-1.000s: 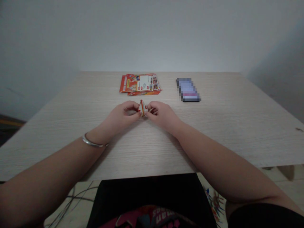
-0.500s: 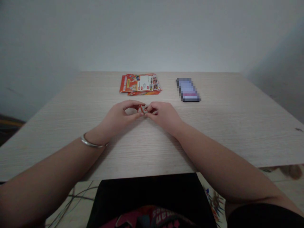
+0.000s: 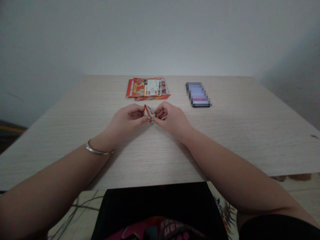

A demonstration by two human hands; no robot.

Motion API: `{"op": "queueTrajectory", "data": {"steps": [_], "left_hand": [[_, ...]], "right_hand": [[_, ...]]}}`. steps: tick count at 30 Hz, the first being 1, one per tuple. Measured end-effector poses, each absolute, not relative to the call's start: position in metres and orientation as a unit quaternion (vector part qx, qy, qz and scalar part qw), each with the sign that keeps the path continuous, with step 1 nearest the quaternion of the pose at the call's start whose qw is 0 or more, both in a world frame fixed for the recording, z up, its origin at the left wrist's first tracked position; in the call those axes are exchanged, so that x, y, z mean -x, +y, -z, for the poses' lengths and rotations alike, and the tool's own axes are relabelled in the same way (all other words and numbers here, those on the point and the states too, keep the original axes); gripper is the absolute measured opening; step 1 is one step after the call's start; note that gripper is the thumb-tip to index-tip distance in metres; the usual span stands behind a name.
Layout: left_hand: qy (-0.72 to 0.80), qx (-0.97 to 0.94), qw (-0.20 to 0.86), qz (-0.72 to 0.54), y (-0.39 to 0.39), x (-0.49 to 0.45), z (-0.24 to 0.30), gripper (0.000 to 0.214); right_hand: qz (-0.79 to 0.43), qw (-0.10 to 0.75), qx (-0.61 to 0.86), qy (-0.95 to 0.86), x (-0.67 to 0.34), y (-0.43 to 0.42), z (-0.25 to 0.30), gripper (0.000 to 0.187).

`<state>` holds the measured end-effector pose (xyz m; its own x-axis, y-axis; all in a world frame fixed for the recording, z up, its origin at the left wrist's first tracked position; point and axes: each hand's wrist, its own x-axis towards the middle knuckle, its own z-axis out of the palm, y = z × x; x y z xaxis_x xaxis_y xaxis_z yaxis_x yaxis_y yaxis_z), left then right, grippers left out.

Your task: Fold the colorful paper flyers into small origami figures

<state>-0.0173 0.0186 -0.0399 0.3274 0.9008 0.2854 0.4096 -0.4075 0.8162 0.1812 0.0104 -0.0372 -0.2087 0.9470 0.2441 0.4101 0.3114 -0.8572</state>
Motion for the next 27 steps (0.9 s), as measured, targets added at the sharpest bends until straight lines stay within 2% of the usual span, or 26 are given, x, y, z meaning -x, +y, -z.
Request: {"op": "queueTrajectory", "data": {"steps": [4,8,13,21,27], "left_hand": [[0.451,-0.744,0.325,-0.372,0.017,0.016,0.037,0.01],[0.45,-0.742,0.337,-0.366,0.014,0.014,0.032,0.013],[0.455,-0.745,0.291,-0.391,0.011,0.014,0.027,0.012],[0.407,-0.7,0.415,-0.416,0.015,0.012,0.032,0.008],[0.404,-0.697,0.4,-0.436,0.011,0.011,0.026,0.011]], "right_hand": [[-0.361,0.398,0.472,-0.699,-0.181,0.012,0.04,0.021],[-0.374,0.388,0.464,-0.703,-0.179,0.013,0.042,0.017],[-0.384,0.375,0.462,-0.706,-0.177,0.013,0.042,0.018],[-0.391,0.388,0.437,-0.711,-0.177,0.012,0.045,0.024],[-0.394,0.377,0.43,-0.72,-0.177,0.01,0.04,0.023]]}}
